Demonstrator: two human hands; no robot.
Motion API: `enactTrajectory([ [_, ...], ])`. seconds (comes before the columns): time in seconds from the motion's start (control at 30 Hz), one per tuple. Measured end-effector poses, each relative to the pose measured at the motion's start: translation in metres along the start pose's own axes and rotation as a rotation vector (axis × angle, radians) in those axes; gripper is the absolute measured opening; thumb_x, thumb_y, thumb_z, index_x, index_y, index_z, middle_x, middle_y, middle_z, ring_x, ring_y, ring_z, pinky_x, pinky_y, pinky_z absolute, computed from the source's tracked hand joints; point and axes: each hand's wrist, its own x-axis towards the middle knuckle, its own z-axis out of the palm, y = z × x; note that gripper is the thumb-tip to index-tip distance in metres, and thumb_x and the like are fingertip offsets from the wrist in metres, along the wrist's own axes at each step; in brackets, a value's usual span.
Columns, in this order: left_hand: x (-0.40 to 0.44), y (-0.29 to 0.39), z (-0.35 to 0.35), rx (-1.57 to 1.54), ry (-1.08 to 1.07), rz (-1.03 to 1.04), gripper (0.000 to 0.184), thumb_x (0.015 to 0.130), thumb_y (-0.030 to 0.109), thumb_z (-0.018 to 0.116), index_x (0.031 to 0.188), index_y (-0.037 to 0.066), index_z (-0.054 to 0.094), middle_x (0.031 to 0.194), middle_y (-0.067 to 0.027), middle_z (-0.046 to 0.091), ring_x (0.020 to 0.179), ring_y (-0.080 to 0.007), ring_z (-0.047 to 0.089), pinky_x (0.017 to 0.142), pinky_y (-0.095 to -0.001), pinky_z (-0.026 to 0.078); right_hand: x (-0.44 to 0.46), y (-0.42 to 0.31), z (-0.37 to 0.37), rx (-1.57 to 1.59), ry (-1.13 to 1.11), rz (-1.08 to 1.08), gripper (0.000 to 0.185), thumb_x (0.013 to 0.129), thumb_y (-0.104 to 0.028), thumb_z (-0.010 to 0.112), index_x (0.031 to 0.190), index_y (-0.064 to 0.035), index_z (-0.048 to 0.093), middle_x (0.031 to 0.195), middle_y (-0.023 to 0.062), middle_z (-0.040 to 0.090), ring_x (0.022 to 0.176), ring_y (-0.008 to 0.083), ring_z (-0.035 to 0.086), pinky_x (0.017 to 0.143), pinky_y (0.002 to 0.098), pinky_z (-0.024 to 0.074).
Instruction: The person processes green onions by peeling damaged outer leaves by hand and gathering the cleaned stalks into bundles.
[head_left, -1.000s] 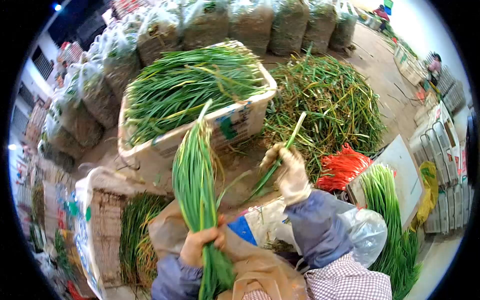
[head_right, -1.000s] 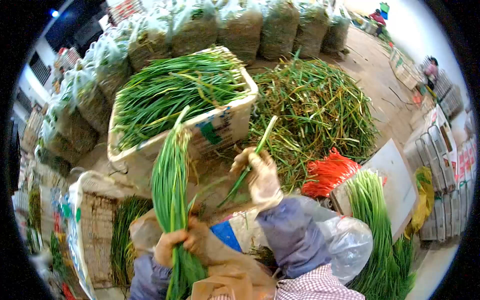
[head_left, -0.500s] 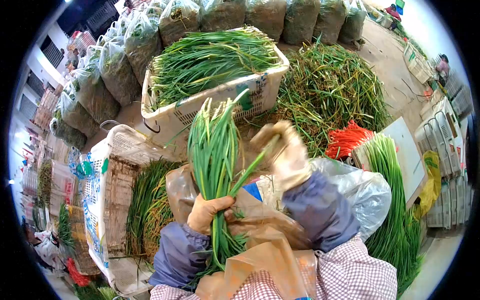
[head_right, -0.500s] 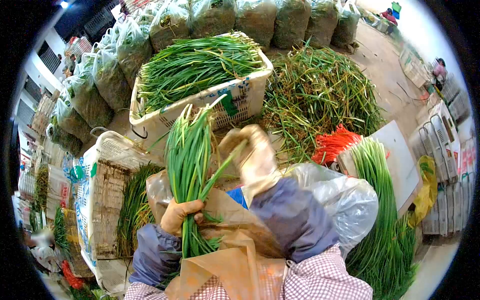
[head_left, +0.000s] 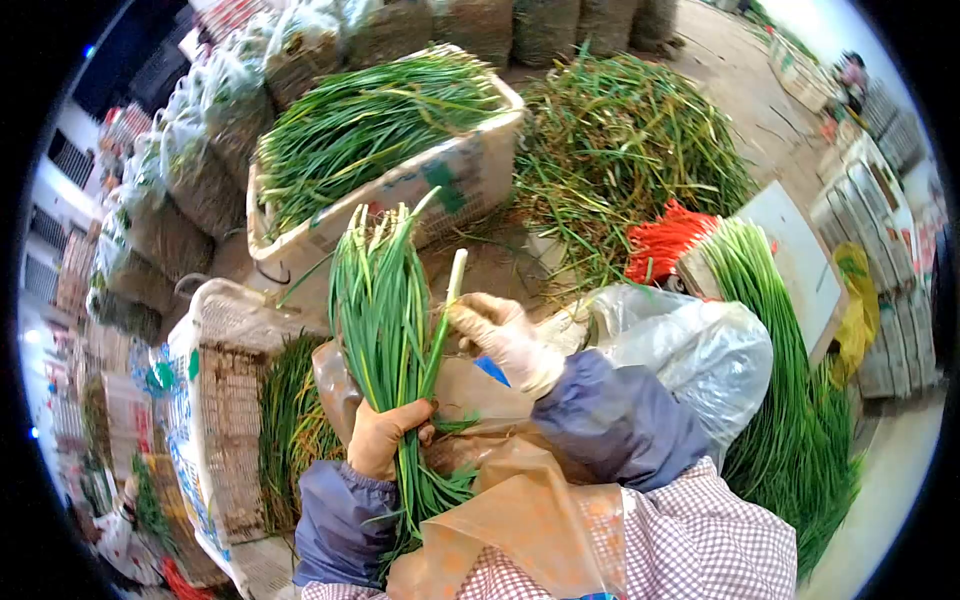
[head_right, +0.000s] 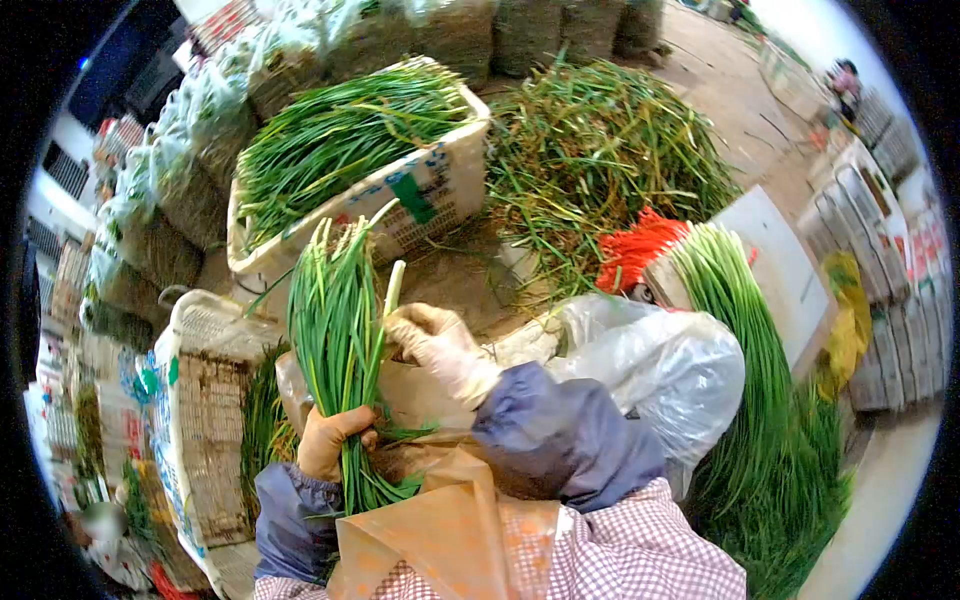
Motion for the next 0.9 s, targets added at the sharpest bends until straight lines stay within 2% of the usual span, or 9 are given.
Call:
enactTrajectory([
  [0.2, -0.008, 0.005, 0.003, 0.096, -0.032, 0.014, 0.025, 0.074, -0.009, 0.061, 0.096, 0.0, 0.056, 0.079, -0.0053, 0.057, 0.056, -0.0144, 0.053, 0.046, -0.0262, 0.043, -0.003, -0.008, -0.017, 0.178, -0.096, -0.008, 0.03, 0.091, -0.036, 0.059, 0.09, -0.0068, 0.064, 0.068, -0.002, 0.06, 0.05, 0.0043, 0.047, 0.047, 0.0179, 0.0368],
  [0.37, -0.008, -0.001, -0.007, 0.115, -0.035, -0.029, 0.027, 0.074, -0.007, 0.063, 0.099, 0.002, 0.056, 0.08, -0.0062, 0.058, 0.057, -0.0128, 0.052, 0.046, -0.0245, 0.043, -0.01, -0.036, -0.031, -0.053, -0.134, 0.013, 0.023, 0.093, -0.023, 0.057, 0.08, -0.0049, 0.063, 0.064, -0.001, 0.057, 0.051, 0.0067, 0.049, 0.046, 0.0221, 0.0373],
  [0.43, -0.013, 0.005, -0.016, 0.022, -0.086, -0.135, 0.029, 0.076, -0.006, 0.062, 0.103, 0.002, 0.056, 0.082, -0.0063, 0.058, 0.059, -0.0125, 0.053, 0.047, -0.0233, 0.044, -0.002, -0.046, -0.067, 0.244, -0.09, -0.32, 0.019, 0.091, -0.019, 0.059, 0.079, -0.0045, 0.063, 0.064, -0.0005, 0.057, 0.052, 0.0073, 0.05, 0.046, 0.0217, 0.0371],
  [0.5, -0.011, 0.002, -0.033, -0.023, -0.086, -0.184, 0.033, 0.077, -0.005, 0.06, 0.108, 0.002, 0.054, 0.084, -0.007, 0.058, 0.059, -0.0129, 0.052, 0.048, -0.023, 0.044, 0.01, -0.064, -0.116, 0.835, -0.361, -0.375, 0.011, 0.088, -0.015, 0.061, 0.088, -0.004, 0.063, 0.065, 0.0005, 0.058, 0.054, 0.0088, 0.052, 0.048, 0.0228, 0.0418],
  [0.57, -0.008, -0.004, -0.049, -0.134, -0.166, -0.217, 0.038, 0.076, -0.005, 0.06, 0.112, 0.003, 0.053, 0.087, -0.0079, 0.059, 0.059, -0.0133, 0.052, 0.048, -0.0232, 0.043, 0.011, -0.072, -0.135, 0.395, 0.16, -0.362, 0.018, 0.086, -0.014, 0.063, 0.099, -0.0021, 0.061, 0.065, 0.0012, 0.059, 0.054, 0.0104, 0.054, 0.052, 0.023, 0.0461],
  [0.6, -0.005, -0.007, -0.053, -0.154, -0.188, -0.226, 0.04, 0.076, -0.004, 0.061, 0.114, 0.004, 0.052, 0.088, -0.0083, 0.058, 0.057, -0.0135, 0.051, 0.048, -0.0243, 0.043, 0.01, -0.077, -0.116, -0.099, 0.269, -0.15, 0.024, 0.087, -0.013, 0.062, 0.107, 0.0004, 0.059, 0.072, 0.0013, 0.061, 0.061, 0.0103, 0.056, 0.061, 0.0219, 0.0494],
  [0.7, -0.006, -0.005, -0.051, -0.152, -0.198, -0.243, 0.042, 0.076, -0.002, 0.062, 0.115, 0.005, 0.051, 0.088, -0.0085, 0.058, 0.056, -0.0142, 0.05, 0.048, -0.0258, 0.043, 0.011, -0.012, -0.084, -0.579, 0.077, -0.356, 0.025, 0.09, -0.012, 0.056, 0.113, -0.0052, 0.06, 0.087, 0.0013, 0.063, 0.074, 0.0089, 0.058, 0.062, 0.0204, 0.0467],
  [0.77, -0.004, -0.006, -0.051, -0.162, -0.188, -0.268, 0.043, 0.075, -0.002, 0.063, 0.116, 0.006, 0.051, 0.088, -0.0089, 0.059, 0.055, -0.0146, 0.05, 0.049, -0.0263, 0.043, -0.006, -0.037, -0.037, -0.045, -0.172, 0.066, 0.032, 0.09, -0.02, 0.06, 0.118, -0.0034, 0.057, 0.08, 0.0016, 0.062, 0.064, 0.0089, 0.057, 0.054, 0.0219, 0.0453],
  [0.9, -0.007, -0.006, -0.051, -0.132, -0.205, -0.267, 0.045, 0.075, -0.001, 0.063, 0.118, 0.006, 0.051, 0.089, -0.0097, 0.059, 0.054, -0.0156, 0.05, 0.049, -0.0277, 0.044, 0.008, -0.025, 0.006, -0.033, -0.355, 0.079, 0.028, 0.09, -0.022, 0.061, 0.11, -0.0015, 0.06, 0.081, 0.0015, 0.062, 0.07, 0.0076, 0.056, 0.059, 0.0241, 0.0463],
])
